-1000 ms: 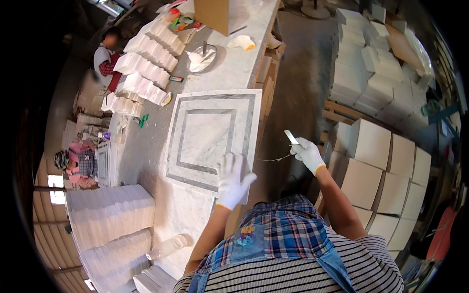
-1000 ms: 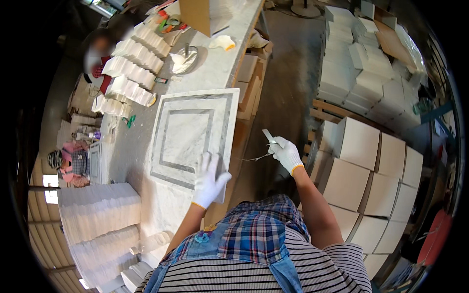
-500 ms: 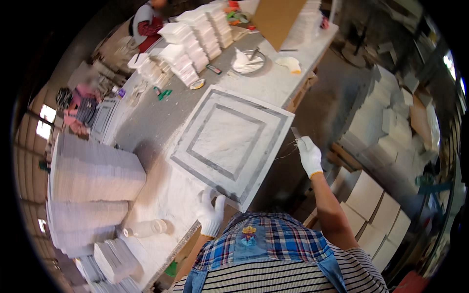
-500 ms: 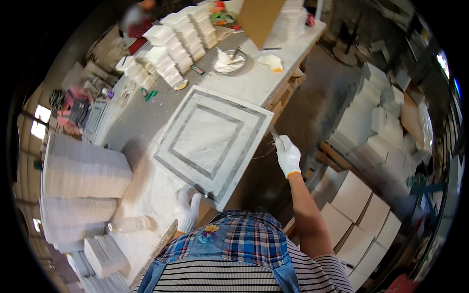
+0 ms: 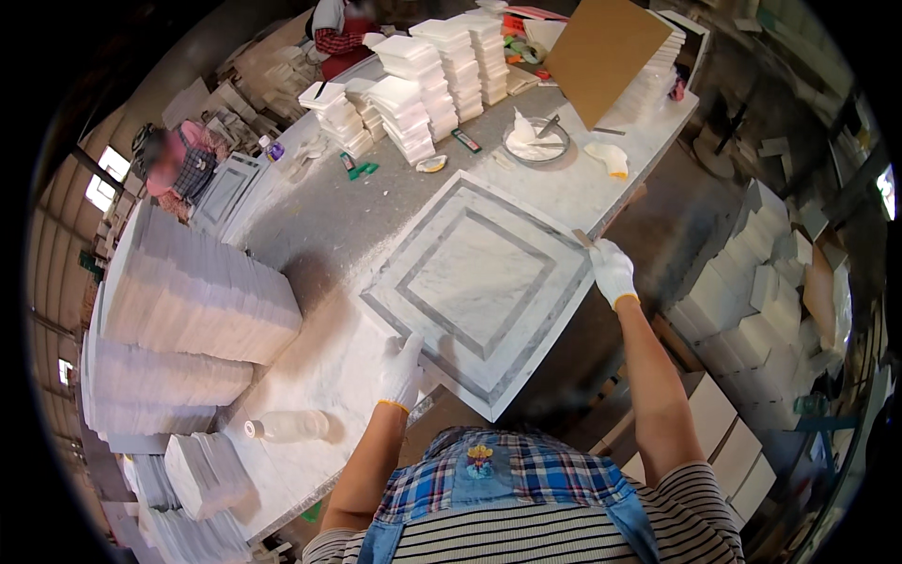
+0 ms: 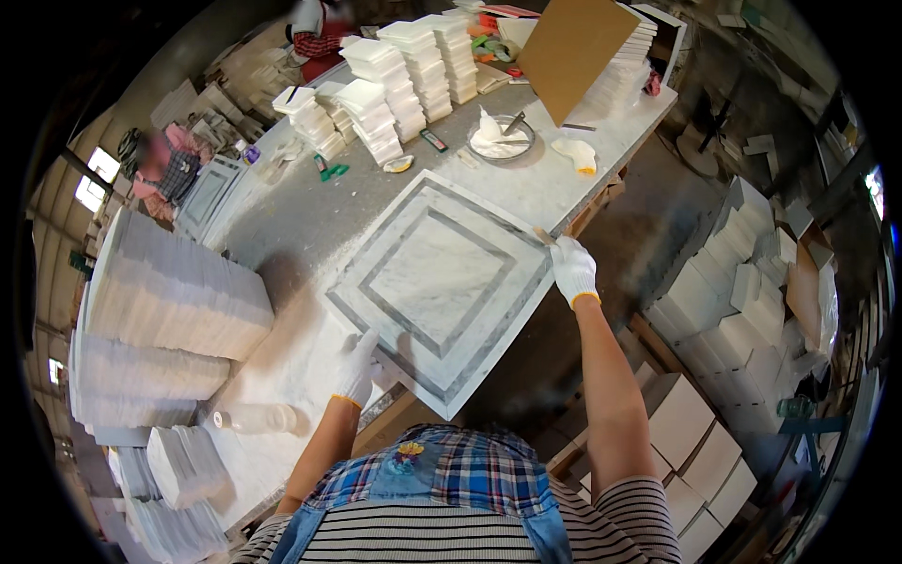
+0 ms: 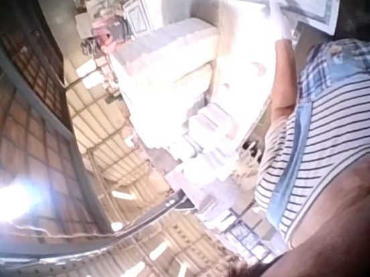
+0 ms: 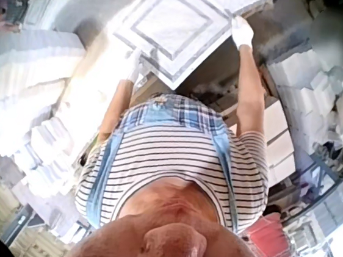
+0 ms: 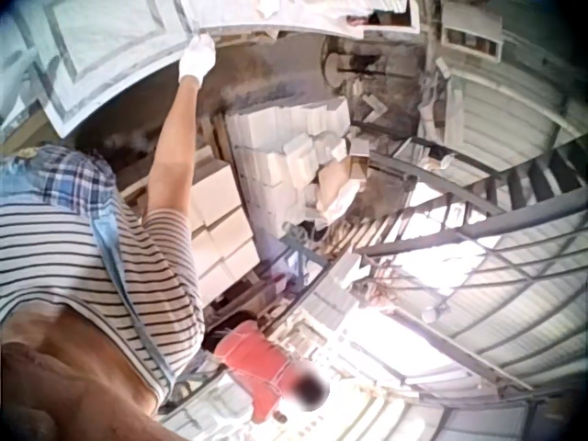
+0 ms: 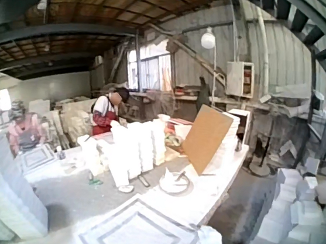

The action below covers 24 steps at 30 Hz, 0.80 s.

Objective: The person uses a small metal scraper to remove excess white paste from the edges and grooves of a square decorative panel. They repeatedly wipe the panel with a cloth, flip it to check the back, and place it on a stack of finished panels.

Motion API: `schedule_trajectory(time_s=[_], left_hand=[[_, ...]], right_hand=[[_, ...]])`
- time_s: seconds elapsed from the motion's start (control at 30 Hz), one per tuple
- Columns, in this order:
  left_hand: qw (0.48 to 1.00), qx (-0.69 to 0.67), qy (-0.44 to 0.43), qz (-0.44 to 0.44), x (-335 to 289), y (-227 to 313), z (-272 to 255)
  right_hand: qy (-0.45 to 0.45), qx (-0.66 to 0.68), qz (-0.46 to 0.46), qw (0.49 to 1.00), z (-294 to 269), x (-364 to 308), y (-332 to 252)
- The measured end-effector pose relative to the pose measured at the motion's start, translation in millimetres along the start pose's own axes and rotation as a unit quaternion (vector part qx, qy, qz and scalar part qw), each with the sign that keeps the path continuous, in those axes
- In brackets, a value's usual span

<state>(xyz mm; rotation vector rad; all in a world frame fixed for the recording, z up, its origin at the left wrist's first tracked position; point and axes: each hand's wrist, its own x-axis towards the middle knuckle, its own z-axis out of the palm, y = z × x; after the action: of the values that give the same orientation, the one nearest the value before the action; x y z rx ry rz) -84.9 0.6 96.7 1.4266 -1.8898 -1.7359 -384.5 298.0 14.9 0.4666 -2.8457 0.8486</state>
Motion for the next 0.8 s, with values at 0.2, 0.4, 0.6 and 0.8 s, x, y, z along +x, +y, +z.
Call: schedule_trajectory(time_s=[0.2, 0.4, 0.6, 0.8], left_hand=[[0.997, 0.047, 0.030, 0.061, 36.9, -6.1, 6.4], [0.995, 0.082, -0.011, 0.057, 101.2, 9.2, 2.5], [0.988, 0.097, -0.026, 0.117, 166.1, 31.3, 1.5], [0.959, 0.199, -0.082, 0.185, 223.5, 63.6, 10.1]], right_hand=[[0.008, 0.004, 0.049, 0.999, -17.4, -36.0, 1.4], [-0.002, 0.039, 0.098, 0.994, -54.5, -117.3, -16.3], [-0.032, 0.189, 0.156, 0.969, -72.4, -194.7, -75.5], [-0.041, 0.293, 0.083, 0.951, -48.0, -258.1, -117.5]])
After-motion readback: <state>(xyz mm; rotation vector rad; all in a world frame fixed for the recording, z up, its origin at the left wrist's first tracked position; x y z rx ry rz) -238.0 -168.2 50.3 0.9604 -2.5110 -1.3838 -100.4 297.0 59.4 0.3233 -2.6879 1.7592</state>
